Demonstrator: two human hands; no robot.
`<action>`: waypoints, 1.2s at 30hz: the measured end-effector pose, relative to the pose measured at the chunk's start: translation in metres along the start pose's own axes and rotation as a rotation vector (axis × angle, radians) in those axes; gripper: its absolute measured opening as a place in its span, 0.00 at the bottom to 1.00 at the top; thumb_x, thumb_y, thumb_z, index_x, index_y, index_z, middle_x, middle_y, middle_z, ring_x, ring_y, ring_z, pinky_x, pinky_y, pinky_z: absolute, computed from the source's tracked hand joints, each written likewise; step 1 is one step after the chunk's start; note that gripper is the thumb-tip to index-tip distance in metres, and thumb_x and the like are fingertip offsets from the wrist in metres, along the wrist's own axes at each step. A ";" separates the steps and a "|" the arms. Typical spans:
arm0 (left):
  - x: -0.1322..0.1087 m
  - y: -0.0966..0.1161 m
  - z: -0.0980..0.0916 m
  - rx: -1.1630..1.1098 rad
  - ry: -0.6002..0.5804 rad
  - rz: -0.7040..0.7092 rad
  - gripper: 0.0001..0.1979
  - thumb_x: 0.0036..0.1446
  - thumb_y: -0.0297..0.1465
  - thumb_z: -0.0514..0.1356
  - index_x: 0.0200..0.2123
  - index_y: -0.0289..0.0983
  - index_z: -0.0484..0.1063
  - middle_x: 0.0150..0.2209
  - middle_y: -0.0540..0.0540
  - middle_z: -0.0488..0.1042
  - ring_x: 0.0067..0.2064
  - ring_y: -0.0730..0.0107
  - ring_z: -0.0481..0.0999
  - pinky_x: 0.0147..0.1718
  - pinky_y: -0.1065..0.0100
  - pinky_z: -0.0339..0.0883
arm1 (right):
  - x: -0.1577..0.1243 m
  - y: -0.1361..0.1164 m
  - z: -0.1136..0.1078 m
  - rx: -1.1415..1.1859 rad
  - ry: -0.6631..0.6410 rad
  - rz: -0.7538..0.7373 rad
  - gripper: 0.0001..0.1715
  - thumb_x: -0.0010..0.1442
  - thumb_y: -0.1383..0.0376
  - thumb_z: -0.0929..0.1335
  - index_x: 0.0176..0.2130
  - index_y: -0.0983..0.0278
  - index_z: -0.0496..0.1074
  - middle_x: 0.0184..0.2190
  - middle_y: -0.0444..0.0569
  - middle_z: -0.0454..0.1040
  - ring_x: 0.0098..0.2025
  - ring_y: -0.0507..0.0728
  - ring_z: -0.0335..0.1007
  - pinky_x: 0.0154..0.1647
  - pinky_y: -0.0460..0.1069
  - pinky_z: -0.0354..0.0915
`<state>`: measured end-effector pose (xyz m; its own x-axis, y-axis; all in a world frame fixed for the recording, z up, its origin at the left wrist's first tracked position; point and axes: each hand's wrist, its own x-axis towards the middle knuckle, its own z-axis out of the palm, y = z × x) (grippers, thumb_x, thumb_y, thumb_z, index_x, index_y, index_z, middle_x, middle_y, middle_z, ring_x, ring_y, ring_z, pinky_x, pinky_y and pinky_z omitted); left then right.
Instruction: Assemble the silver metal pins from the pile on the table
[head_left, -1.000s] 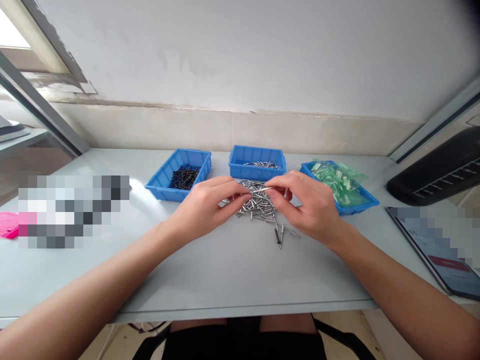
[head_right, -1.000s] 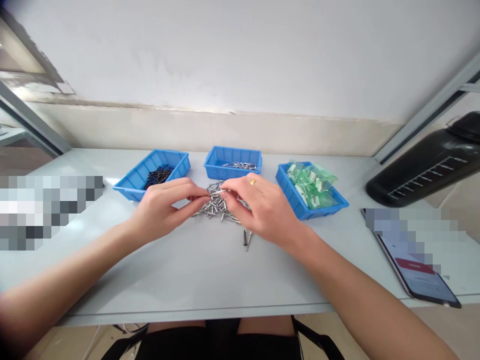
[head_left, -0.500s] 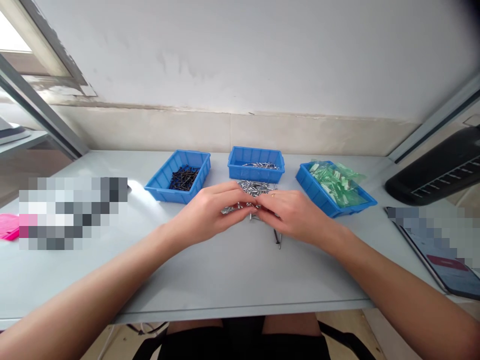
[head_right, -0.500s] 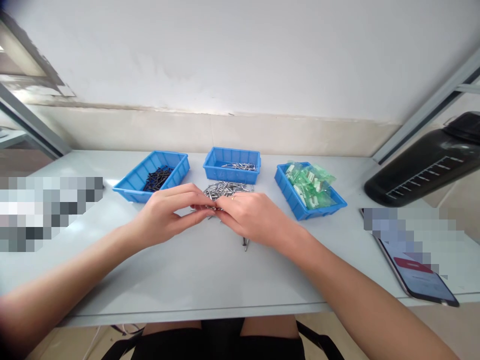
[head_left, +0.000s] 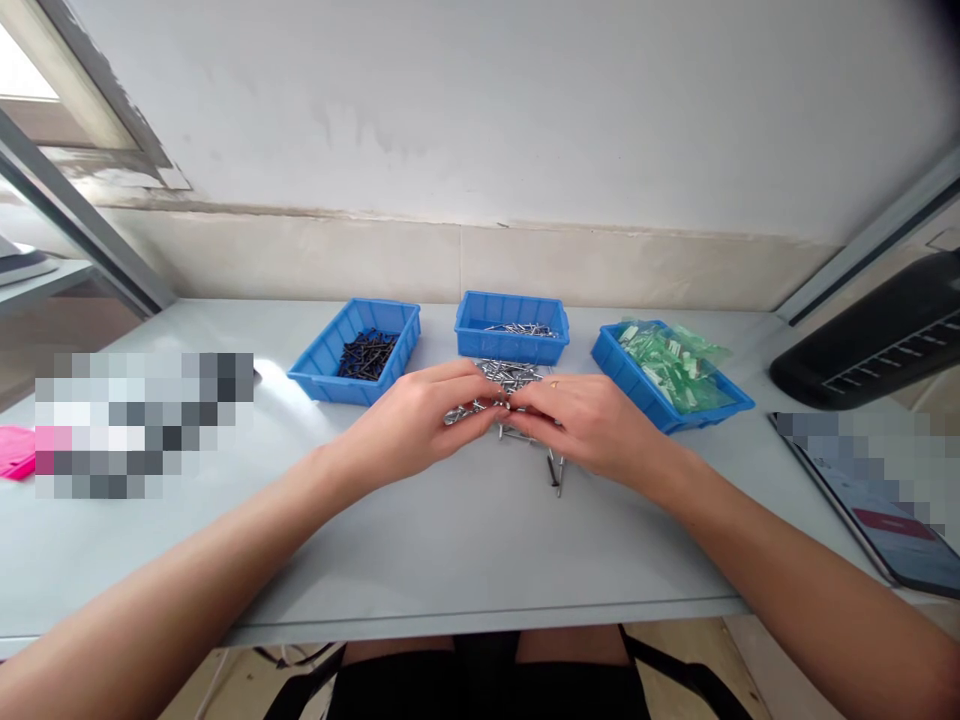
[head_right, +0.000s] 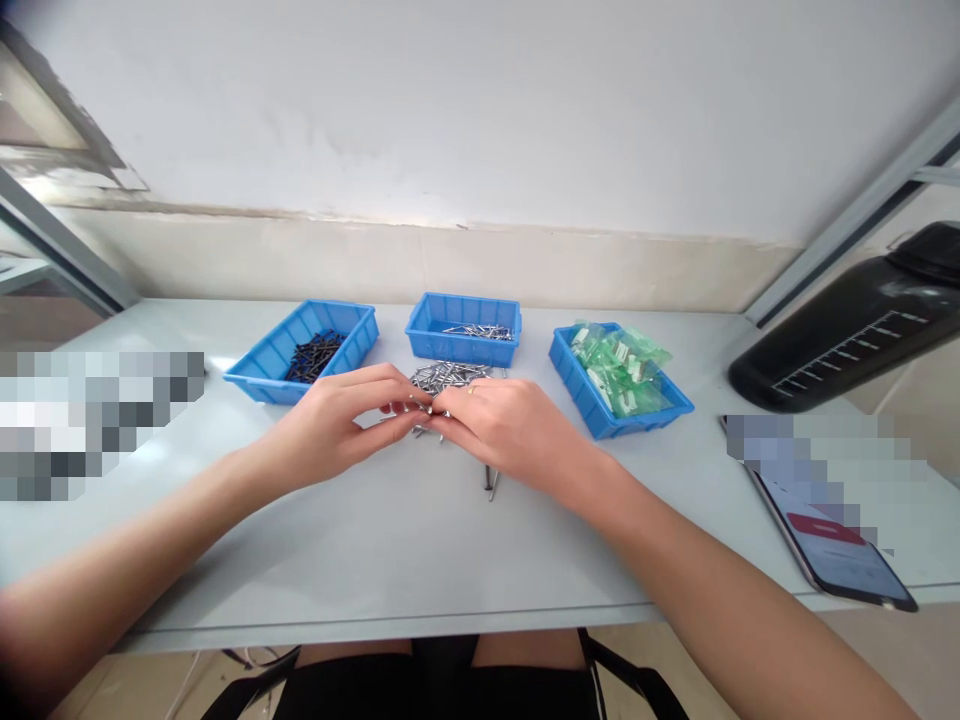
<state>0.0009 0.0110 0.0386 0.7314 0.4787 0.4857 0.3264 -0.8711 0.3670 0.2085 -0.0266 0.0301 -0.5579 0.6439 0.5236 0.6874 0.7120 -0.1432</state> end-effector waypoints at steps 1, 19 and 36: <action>0.000 0.000 0.000 0.003 -0.002 0.003 0.07 0.61 0.30 0.56 0.39 0.36 0.73 0.34 0.47 0.72 0.35 0.73 0.72 0.34 0.71 0.67 | 0.000 0.000 0.000 0.002 0.001 -0.003 0.17 0.66 0.60 0.59 0.32 0.65 0.69 0.23 0.45 0.70 0.26 0.51 0.65 0.28 0.46 0.57; 0.000 0.000 0.000 0.232 -0.117 0.001 0.05 0.58 0.29 0.54 0.31 0.34 0.68 0.29 0.48 0.69 0.31 0.72 0.68 0.29 0.71 0.62 | 0.001 -0.004 -0.002 0.051 0.059 -0.074 0.11 0.66 0.63 0.60 0.41 0.65 0.70 0.32 0.47 0.75 0.33 0.52 0.70 0.36 0.47 0.64; 0.001 0.001 -0.001 0.103 0.107 0.059 0.05 0.60 0.28 0.55 0.33 0.36 0.70 0.29 0.48 0.71 0.32 0.73 0.70 0.32 0.71 0.65 | -0.002 -0.002 -0.003 0.024 0.312 0.014 0.05 0.62 0.67 0.63 0.38 0.62 0.68 0.25 0.41 0.71 0.23 0.47 0.63 0.27 0.43 0.60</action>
<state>0.0019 0.0108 0.0403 0.6850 0.4307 0.5876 0.3484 -0.9020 0.2549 0.2098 -0.0297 0.0321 -0.3760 0.5392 0.7536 0.6805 0.7127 -0.1704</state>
